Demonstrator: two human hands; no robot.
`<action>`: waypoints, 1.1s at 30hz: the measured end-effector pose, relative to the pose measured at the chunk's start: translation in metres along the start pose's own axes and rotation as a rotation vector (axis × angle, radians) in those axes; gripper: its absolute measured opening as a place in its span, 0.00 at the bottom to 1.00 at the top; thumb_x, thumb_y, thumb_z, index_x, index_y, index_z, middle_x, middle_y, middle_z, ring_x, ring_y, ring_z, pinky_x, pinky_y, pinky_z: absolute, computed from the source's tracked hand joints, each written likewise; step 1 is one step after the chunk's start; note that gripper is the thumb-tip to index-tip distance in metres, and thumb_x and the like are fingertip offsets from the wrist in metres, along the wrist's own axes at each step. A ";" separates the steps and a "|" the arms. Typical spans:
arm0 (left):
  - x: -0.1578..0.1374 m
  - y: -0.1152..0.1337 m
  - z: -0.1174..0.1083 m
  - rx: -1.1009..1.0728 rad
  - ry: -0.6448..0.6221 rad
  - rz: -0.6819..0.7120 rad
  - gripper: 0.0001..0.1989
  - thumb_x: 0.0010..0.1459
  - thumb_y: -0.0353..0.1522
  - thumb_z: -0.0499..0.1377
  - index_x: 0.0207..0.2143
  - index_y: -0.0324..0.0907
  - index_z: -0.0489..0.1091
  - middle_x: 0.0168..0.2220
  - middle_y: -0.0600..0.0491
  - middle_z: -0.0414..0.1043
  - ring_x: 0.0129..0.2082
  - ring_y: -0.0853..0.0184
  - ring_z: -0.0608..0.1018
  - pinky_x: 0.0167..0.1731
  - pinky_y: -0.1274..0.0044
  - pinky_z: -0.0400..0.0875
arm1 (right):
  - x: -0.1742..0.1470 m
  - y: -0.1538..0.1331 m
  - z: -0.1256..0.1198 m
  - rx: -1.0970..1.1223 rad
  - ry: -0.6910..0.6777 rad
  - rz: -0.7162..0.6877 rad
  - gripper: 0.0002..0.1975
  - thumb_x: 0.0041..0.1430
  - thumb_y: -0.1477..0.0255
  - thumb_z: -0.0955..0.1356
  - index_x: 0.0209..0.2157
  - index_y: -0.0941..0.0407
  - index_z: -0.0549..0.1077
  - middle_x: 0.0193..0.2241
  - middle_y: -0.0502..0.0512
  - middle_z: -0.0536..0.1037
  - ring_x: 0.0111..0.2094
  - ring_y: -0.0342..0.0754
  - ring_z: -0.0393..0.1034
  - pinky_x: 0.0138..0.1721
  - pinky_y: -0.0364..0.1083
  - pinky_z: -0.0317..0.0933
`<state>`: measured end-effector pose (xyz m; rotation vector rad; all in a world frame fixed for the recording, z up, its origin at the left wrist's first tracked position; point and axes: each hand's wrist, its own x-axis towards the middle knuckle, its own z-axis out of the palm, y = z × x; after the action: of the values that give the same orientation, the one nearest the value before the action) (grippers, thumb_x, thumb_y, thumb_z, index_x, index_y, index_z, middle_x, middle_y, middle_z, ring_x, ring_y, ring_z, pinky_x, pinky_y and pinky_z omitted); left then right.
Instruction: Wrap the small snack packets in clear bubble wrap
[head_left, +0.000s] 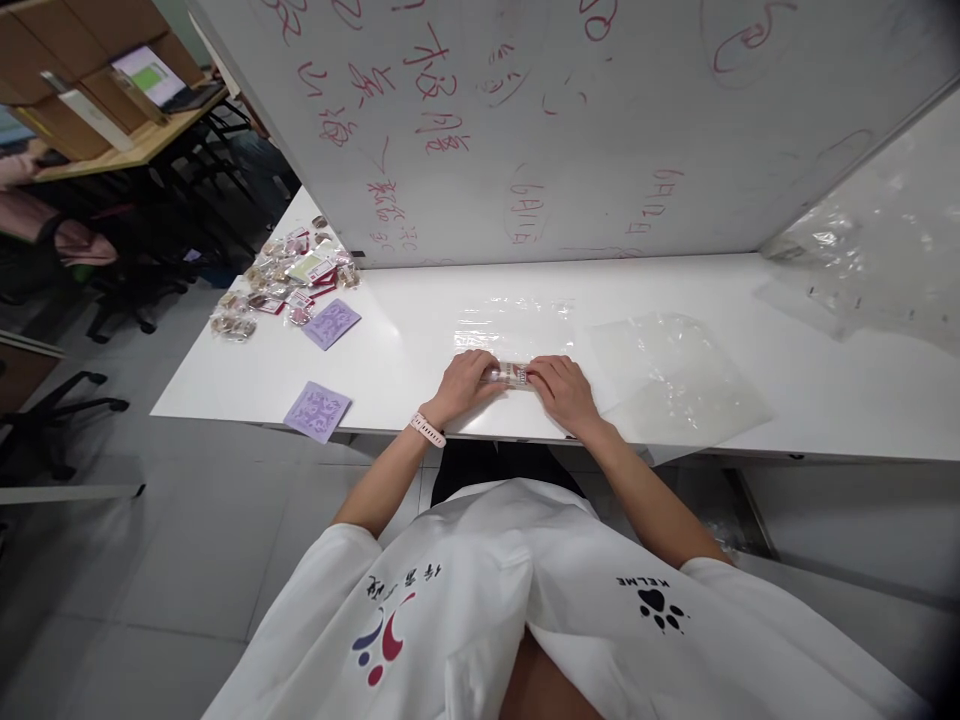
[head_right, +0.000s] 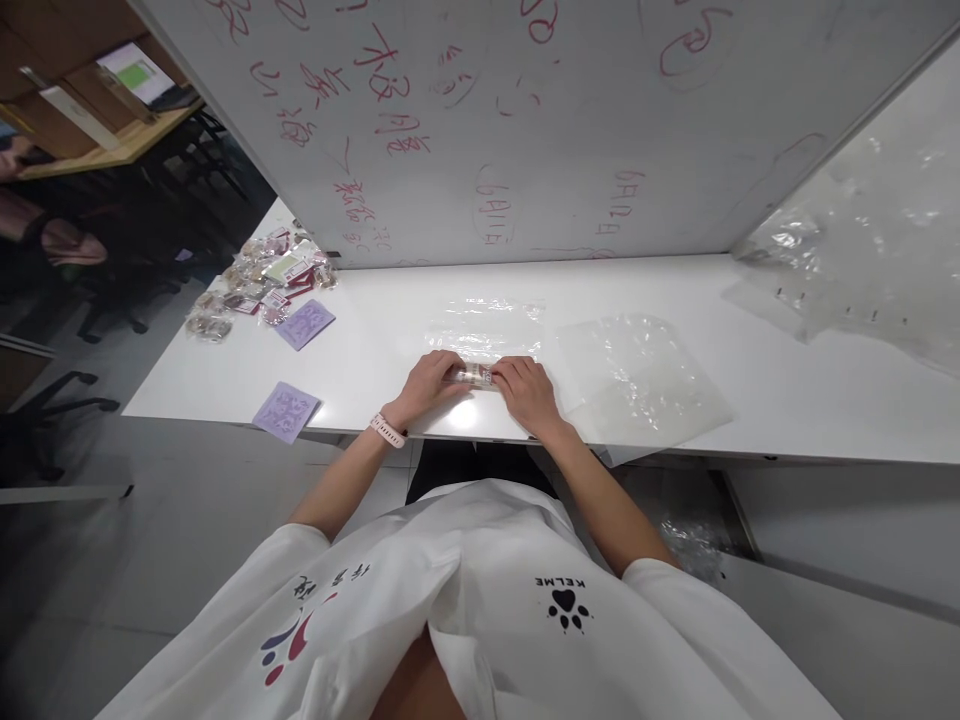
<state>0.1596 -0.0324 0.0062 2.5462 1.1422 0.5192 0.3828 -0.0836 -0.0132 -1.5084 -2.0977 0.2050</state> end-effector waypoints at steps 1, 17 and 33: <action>-0.003 0.000 -0.002 -0.015 -0.030 0.004 0.11 0.62 0.38 0.61 0.44 0.44 0.67 0.42 0.49 0.73 0.41 0.61 0.73 0.41 0.71 0.65 | -0.004 0.002 -0.002 0.015 -0.019 -0.025 0.15 0.70 0.64 0.60 0.49 0.54 0.73 0.49 0.59 0.76 0.49 0.56 0.67 0.47 0.53 0.59; 0.043 -0.011 0.011 0.153 0.077 -0.204 0.07 0.67 0.28 0.53 0.37 0.43 0.71 0.39 0.47 0.73 0.39 0.59 0.71 0.38 0.69 0.62 | 0.057 0.019 -0.003 -0.118 -0.060 0.097 0.16 0.70 0.65 0.59 0.38 0.55 0.76 0.40 0.60 0.77 0.45 0.56 0.67 0.45 0.52 0.56; 0.022 -0.006 0.001 0.145 0.080 -0.210 0.19 0.65 0.46 0.56 0.29 0.42 0.69 0.34 0.46 0.73 0.39 0.57 0.72 0.38 0.68 0.61 | 0.061 0.021 -0.013 0.009 -0.382 -0.015 0.26 0.71 0.55 0.56 0.29 0.54 0.75 0.31 0.56 0.77 0.35 0.51 0.68 0.39 0.49 0.55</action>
<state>0.1699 -0.0120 0.0075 2.5026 1.5064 0.5064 0.3936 -0.0230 0.0094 -1.5433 -2.3944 0.5330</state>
